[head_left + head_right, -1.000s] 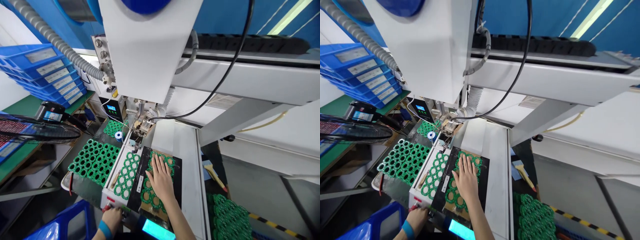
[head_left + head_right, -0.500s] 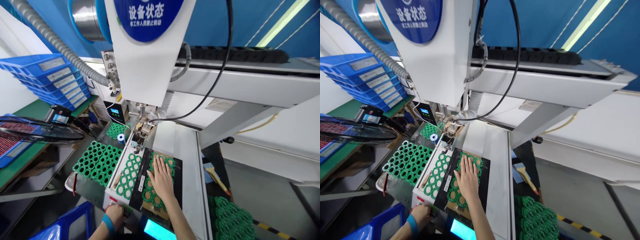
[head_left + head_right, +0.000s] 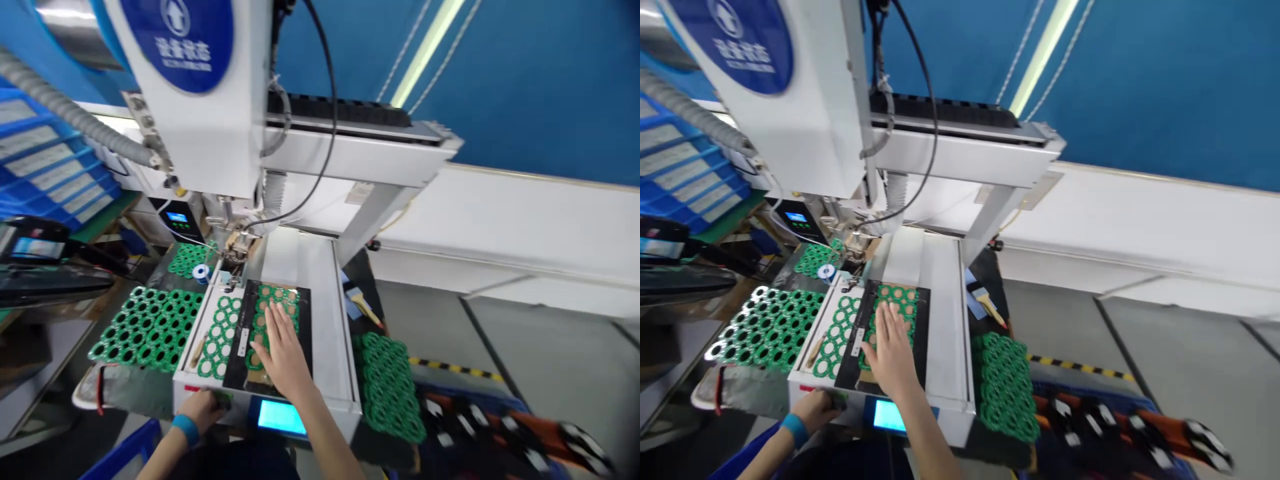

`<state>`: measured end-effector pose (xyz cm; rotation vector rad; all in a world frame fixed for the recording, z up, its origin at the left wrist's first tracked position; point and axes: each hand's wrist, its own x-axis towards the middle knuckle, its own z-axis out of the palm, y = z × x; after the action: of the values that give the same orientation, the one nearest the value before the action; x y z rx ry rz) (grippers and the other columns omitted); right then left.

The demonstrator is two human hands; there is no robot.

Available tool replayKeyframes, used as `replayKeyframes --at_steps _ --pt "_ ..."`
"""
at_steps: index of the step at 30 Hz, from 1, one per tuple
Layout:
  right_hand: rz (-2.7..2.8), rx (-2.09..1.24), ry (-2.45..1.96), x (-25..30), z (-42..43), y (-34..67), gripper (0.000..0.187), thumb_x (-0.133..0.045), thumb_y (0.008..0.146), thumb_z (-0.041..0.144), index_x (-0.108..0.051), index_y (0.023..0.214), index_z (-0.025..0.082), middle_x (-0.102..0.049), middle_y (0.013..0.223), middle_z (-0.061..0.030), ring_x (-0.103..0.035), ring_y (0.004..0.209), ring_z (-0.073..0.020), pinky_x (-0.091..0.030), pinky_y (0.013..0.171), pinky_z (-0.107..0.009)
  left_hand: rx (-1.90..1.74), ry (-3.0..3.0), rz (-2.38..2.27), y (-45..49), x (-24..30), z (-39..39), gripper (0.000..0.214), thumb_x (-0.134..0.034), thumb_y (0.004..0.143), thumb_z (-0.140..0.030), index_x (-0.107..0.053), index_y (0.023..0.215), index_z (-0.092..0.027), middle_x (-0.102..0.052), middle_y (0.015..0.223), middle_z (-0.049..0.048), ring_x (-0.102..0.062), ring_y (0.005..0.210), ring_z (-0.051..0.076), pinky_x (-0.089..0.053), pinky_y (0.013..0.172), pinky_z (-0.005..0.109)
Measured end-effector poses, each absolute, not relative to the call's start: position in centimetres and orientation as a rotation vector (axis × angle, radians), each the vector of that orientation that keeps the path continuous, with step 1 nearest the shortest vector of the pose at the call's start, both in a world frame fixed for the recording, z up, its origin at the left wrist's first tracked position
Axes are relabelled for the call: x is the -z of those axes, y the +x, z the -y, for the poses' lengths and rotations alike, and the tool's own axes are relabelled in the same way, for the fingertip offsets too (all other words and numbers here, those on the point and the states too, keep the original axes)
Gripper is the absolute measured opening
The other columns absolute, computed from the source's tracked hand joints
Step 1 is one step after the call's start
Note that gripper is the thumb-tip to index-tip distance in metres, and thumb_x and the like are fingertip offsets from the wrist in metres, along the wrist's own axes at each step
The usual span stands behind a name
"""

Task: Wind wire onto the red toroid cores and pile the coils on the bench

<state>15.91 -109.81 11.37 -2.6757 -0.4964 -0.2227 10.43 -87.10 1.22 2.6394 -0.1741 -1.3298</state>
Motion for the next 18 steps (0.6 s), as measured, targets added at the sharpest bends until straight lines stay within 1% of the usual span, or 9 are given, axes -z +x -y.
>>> replayKeyframes --at_steps 3,6,8,9,12,15,18 --pt "0.457 0.225 -2.659 -11.7 111.3 13.0 0.059 -0.037 0.105 0.042 -0.035 0.152 0.007 -0.039 0.159 -0.0138 -0.026 0.15 -0.0295 -0.039 0.117 -0.046 1.324 2.66 0.226 10.6 -0.7 87.0 0.027 -0.061 0.094 -0.036 -0.066 0.111 -0.014 -0.069 0.112 0.0064 -0.067 0.1 0.025 -0.056 0.086 0.044" --pt "0.361 0.249 -2.65 -10.6 113.6 10.3 0.048 -0.039 0.105 0.036 -0.046 0.146 0.012 -0.048 0.154 -0.0107 -0.034 0.147 -0.0261 -0.042 0.116 -0.041 1.34 2.682 0.265 10.9 -0.3 87.0 0.027 -0.06 0.095 -0.038 -0.067 0.106 -0.014 -0.07 0.106 0.0052 -0.069 0.095 0.023 -0.057 0.084 0.042" --pt "0.229 0.274 -2.655 -9.1 116.0 8.6 0.043 -0.042 0.104 0.033 -0.05 0.142 0.015 -0.054 0.149 -0.0111 -0.04 0.143 -0.0259 -0.044 0.114 -0.041 1.357 2.693 0.283 11.0 -0.1 87.0 0.028 -0.059 0.096 -0.039 -0.067 0.104 -0.014 -0.071 0.102 0.0045 -0.069 0.091 0.022 -0.057 0.082 0.041" --pt "0.132 0.292 -2.661 -8.2 117.5 7.8 0.041 -0.046 0.104 0.03 -0.051 0.141 0.016 -0.055 0.147 -0.012 -0.043 0.141 -0.0266 -0.045 0.112 -0.042 1.362 2.698 0.29 11.0 0.0 87.0 0.028 -0.058 0.096 -0.039 -0.067 0.104 -0.014 -0.071 0.101 0.0047 -0.069 0.089 0.021 -0.057 0.082 0.041" --pt "-0.277 0.354 -2.676 -5.4 123.1 5.3 0.038 -0.057 0.1 0.026 -0.052 0.138 0.02 -0.051 0.147 -0.0133 -0.049 0.134 -0.0329 -0.046 0.105 -0.056 1.355 2.71 0.302 11.1 -0.1 87.0 0.028 -0.058 0.096 -0.039 -0.068 0.1 -0.014 -0.072 0.097 0.0039 -0.07 0.088 0.021 -0.057 0.082 0.04" --pt "-0.699 0.31 -2.676 -2.8 128.7 2.8 0.042 -0.064 0.096 0.029 -0.054 0.136 0.021 -0.049 0.147 -0.0126 -0.049 0.131 -0.0351 -0.045 0.103 -0.06 1.319 2.718 0.3 11.1 -0.6 87.1 0.026 -0.059 0.096 -0.038 -0.068 0.094 -0.014 -0.071 0.092 0.0025 -0.07 0.087 0.021 -0.057 0.081 0.039" --pt "-0.983 0.138 -2.658 -0.7 131.9 0.8 0.052 -0.068 0.093 0.034 -0.05 0.14 0.021 -0.045 0.15 -0.0135 -0.046 0.134 -0.0388 -0.041 0.105 -0.065 1.247 2.729 0.273 10.7 -1.6 87.6 0.025 -0.06 0.096 -0.037 -0.068 0.092 -0.013 -0.071 0.089 0.002 -0.07 0.084 0.02 -0.057 0.08 0.038"
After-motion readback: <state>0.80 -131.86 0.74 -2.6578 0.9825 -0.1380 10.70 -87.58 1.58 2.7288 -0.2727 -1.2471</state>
